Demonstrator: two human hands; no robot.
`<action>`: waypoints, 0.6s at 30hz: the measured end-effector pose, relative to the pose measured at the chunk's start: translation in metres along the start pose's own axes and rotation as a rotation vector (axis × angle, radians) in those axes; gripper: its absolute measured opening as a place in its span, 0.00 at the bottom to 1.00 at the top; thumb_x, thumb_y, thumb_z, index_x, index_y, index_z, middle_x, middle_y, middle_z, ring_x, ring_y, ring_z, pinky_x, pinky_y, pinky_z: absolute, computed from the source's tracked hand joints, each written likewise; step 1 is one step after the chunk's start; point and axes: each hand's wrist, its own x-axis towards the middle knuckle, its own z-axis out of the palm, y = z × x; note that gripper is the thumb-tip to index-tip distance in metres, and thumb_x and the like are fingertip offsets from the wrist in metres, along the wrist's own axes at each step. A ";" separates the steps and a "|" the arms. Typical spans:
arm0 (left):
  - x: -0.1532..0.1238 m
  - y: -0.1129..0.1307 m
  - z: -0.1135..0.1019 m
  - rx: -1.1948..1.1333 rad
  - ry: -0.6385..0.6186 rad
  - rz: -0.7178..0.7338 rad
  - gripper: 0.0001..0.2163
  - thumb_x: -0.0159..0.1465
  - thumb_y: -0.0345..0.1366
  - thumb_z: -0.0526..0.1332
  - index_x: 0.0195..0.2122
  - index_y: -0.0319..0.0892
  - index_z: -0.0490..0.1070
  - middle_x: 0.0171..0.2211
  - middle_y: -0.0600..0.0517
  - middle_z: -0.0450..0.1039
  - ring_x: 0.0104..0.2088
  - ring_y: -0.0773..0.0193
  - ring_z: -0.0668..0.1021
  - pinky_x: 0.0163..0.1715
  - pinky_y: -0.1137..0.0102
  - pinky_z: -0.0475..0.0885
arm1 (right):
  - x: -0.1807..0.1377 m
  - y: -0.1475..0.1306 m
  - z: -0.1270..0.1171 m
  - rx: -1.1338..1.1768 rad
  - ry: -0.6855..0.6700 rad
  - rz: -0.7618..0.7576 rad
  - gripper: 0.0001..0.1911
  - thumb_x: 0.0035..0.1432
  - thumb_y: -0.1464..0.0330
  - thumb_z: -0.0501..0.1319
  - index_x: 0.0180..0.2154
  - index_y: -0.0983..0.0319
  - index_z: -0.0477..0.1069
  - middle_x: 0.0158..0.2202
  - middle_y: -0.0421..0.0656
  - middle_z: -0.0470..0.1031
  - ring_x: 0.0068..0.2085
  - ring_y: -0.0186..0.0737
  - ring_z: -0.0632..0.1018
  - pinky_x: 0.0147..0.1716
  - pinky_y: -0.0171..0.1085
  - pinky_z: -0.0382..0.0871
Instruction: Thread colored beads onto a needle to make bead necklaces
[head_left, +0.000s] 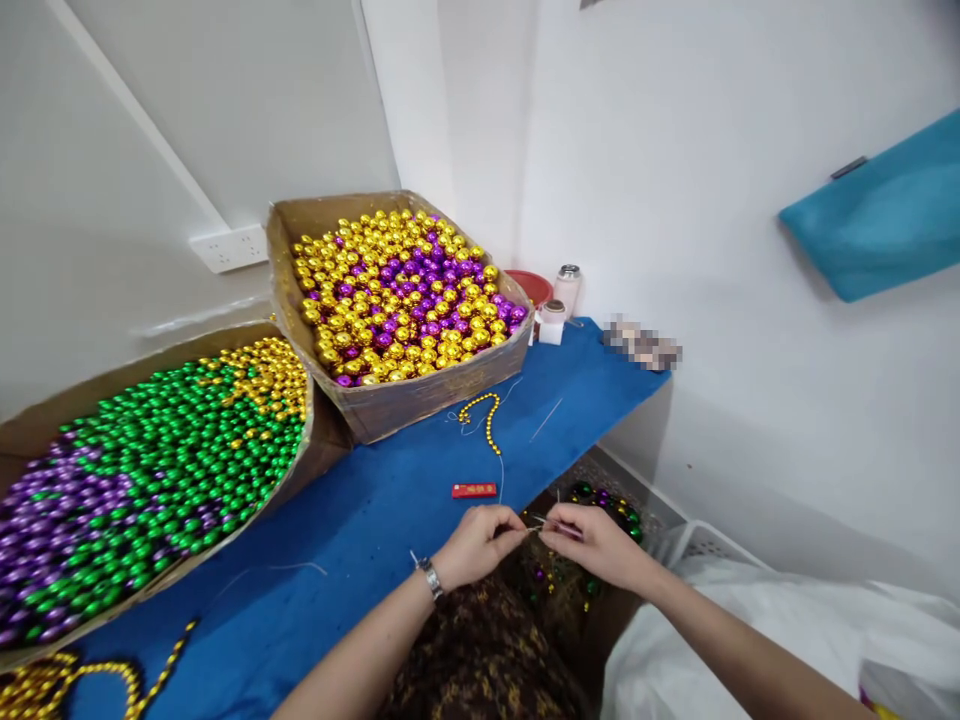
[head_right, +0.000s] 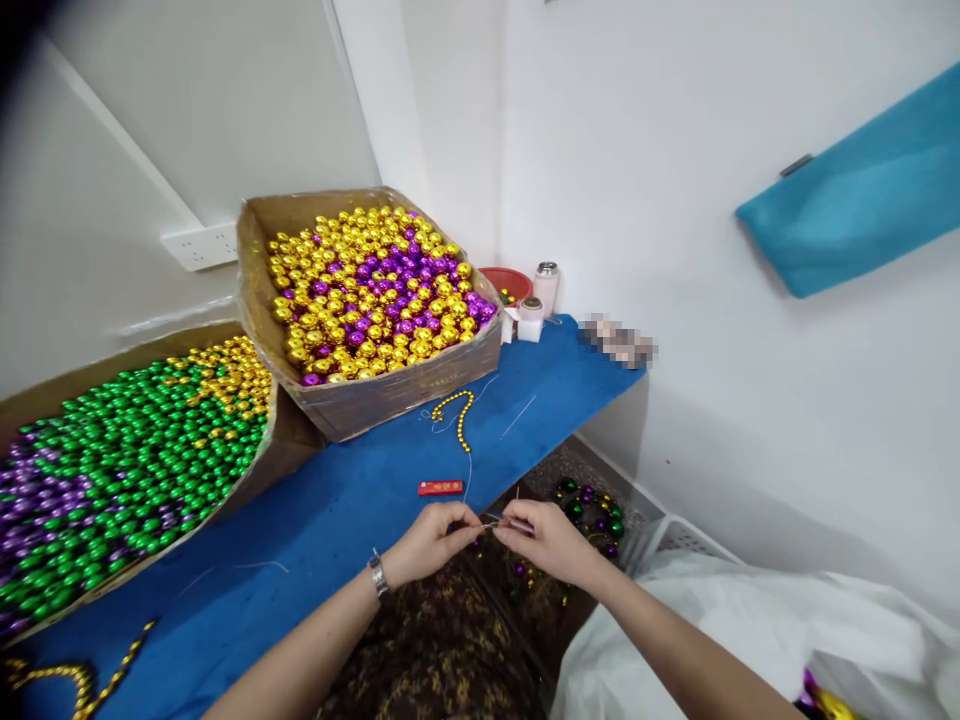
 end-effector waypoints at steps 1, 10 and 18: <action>0.000 0.000 0.000 0.054 0.004 0.016 0.09 0.63 0.37 0.54 0.32 0.40 0.73 0.31 0.52 0.75 0.31 0.66 0.74 0.33 0.73 0.66 | -0.003 0.000 -0.003 -0.034 0.005 -0.006 0.14 0.59 0.58 0.55 0.36 0.61 0.70 0.30 0.40 0.72 0.31 0.35 0.72 0.31 0.32 0.64; -0.001 0.009 0.004 0.620 0.009 0.105 0.09 0.65 0.32 0.50 0.36 0.44 0.70 0.34 0.50 0.71 0.38 0.62 0.71 0.34 0.70 0.66 | -0.016 -0.011 -0.017 -0.668 0.043 -0.138 0.15 0.63 0.58 0.50 0.41 0.58 0.70 0.32 0.43 0.72 0.31 0.36 0.75 0.28 0.32 0.60; 0.000 0.024 0.005 0.943 -0.042 0.269 0.05 0.62 0.26 0.53 0.32 0.40 0.67 0.33 0.47 0.67 0.38 0.56 0.68 0.30 0.65 0.66 | -0.008 -0.027 -0.014 -0.819 0.004 -0.120 0.08 0.59 0.62 0.58 0.33 0.60 0.70 0.29 0.42 0.71 0.28 0.36 0.74 0.25 0.33 0.56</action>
